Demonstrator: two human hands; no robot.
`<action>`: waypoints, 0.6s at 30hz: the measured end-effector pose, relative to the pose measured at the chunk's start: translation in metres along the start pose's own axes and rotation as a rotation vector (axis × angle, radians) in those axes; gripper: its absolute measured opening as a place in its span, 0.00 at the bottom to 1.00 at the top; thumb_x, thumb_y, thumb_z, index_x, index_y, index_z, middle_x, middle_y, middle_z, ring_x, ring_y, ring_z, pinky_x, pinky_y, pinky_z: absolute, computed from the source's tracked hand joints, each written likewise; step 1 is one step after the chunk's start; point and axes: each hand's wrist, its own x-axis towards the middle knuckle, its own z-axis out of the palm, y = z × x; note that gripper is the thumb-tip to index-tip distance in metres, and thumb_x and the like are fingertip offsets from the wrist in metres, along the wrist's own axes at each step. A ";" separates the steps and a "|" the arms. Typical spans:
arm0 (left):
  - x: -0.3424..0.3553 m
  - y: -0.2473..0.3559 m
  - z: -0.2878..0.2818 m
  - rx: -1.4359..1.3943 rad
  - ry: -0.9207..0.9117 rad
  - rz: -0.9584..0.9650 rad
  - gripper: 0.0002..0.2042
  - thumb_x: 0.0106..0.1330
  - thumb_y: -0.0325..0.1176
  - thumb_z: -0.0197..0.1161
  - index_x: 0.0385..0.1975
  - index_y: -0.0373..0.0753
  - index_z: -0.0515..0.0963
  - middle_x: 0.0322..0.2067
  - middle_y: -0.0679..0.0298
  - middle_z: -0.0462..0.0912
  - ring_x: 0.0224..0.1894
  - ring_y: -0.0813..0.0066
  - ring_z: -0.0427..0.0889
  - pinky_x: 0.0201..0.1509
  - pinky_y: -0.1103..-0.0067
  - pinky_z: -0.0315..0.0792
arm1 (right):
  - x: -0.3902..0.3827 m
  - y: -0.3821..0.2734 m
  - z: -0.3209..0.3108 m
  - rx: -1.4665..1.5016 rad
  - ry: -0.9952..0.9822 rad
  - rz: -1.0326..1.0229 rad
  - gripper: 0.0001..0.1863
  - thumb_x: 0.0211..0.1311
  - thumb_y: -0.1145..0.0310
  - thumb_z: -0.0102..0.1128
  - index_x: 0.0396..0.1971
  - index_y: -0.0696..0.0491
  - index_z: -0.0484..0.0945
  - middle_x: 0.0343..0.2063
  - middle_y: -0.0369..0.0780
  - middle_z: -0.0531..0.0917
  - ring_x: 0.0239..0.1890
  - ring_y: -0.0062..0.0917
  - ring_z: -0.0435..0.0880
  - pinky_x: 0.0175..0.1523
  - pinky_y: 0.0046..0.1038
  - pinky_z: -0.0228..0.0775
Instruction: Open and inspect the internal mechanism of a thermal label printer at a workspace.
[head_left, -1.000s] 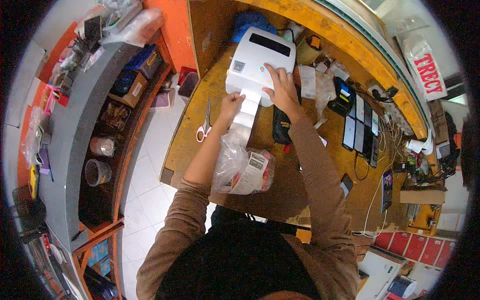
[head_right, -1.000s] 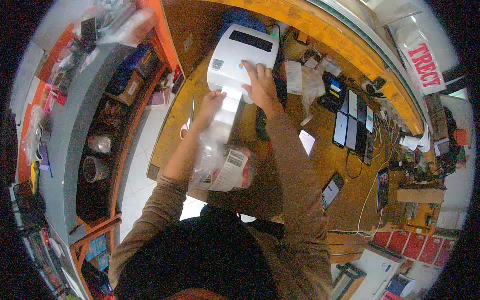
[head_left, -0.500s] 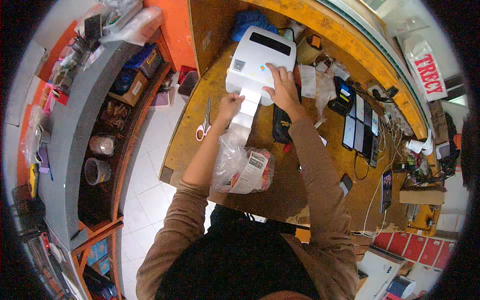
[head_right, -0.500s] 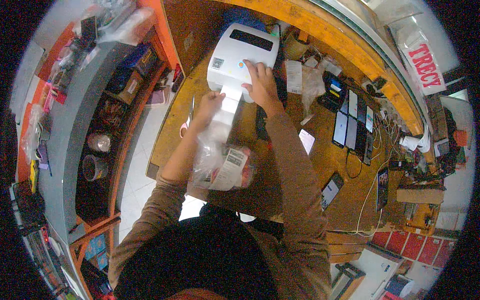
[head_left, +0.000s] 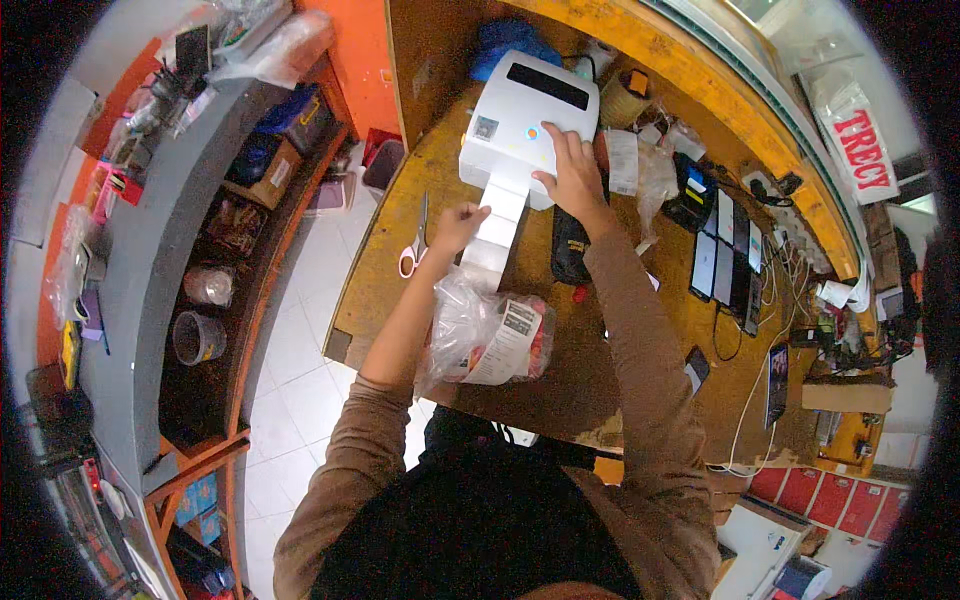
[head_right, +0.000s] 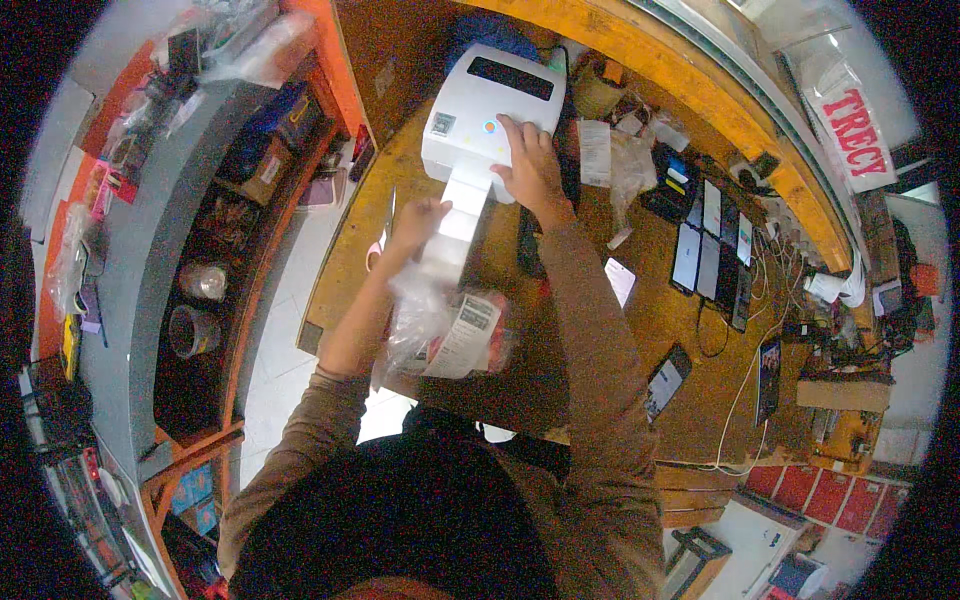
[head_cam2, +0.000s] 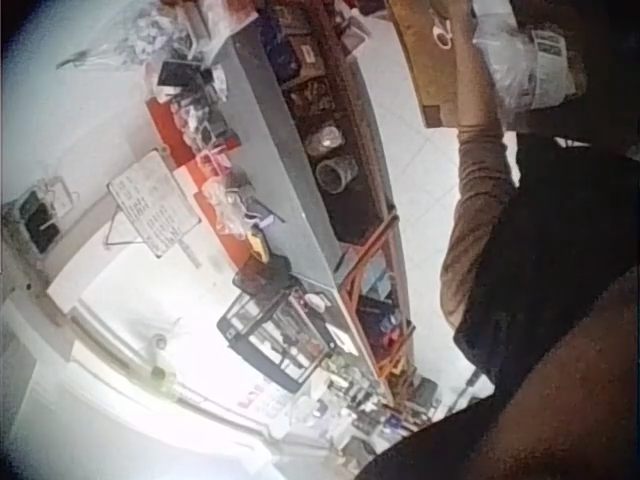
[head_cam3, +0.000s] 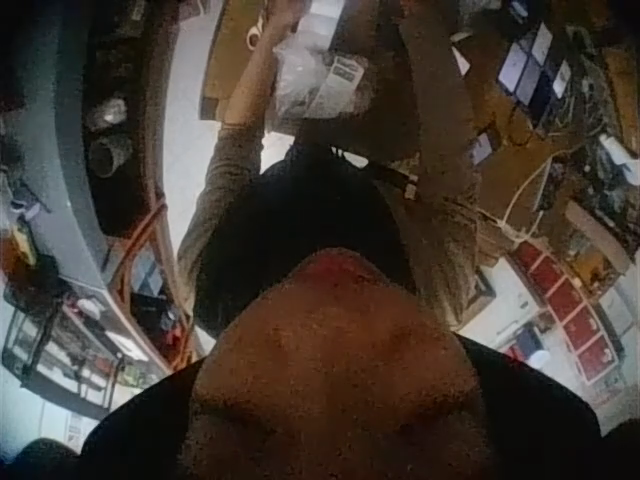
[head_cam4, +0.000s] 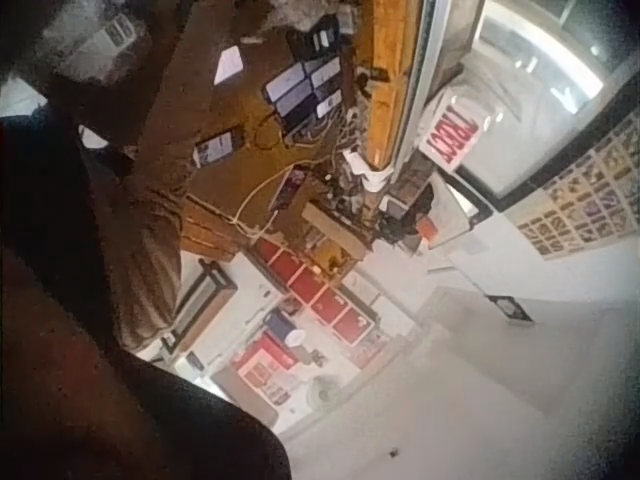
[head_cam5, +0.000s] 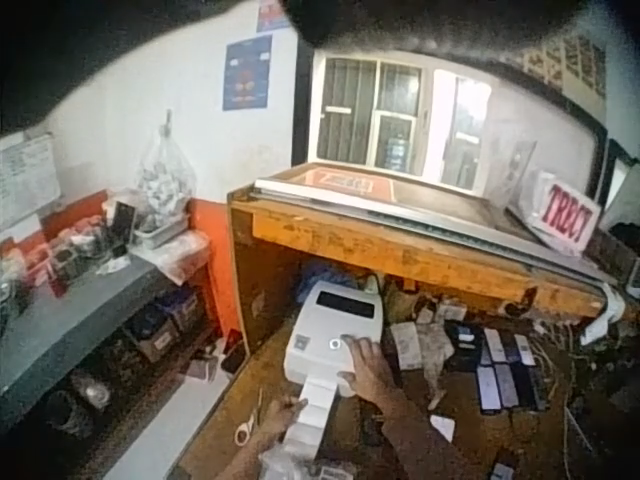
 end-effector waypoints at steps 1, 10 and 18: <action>-0.001 0.002 0.001 0.015 -0.011 0.033 0.12 0.53 0.39 0.60 0.17 0.36 0.73 0.14 0.75 0.67 0.17 0.88 0.61 0.18 0.86 0.56 | 0.000 0.002 -0.001 -0.002 0.001 0.002 0.38 0.36 0.69 0.65 0.52 0.49 0.57 0.38 0.45 0.66 0.36 0.39 0.65 0.43 0.33 0.59; -0.007 0.030 0.008 -0.208 -0.019 -0.065 0.13 0.55 0.39 0.57 0.31 0.34 0.76 0.23 0.67 0.76 0.24 0.83 0.71 0.27 0.85 0.65 | -0.001 0.005 -0.006 0.018 -0.042 0.040 0.45 0.29 0.69 0.69 0.53 0.48 0.54 0.38 0.45 0.66 0.38 0.40 0.65 0.45 0.34 0.58; 0.005 0.012 0.004 -0.009 -0.114 -0.013 0.13 0.56 0.38 0.56 0.24 0.32 0.75 0.18 0.69 0.74 0.18 0.86 0.67 0.21 0.84 0.62 | 0.002 0.002 -0.008 0.036 -0.062 0.009 0.45 0.27 0.72 0.69 0.53 0.46 0.56 0.37 0.44 0.66 0.39 0.41 0.65 0.45 0.34 0.59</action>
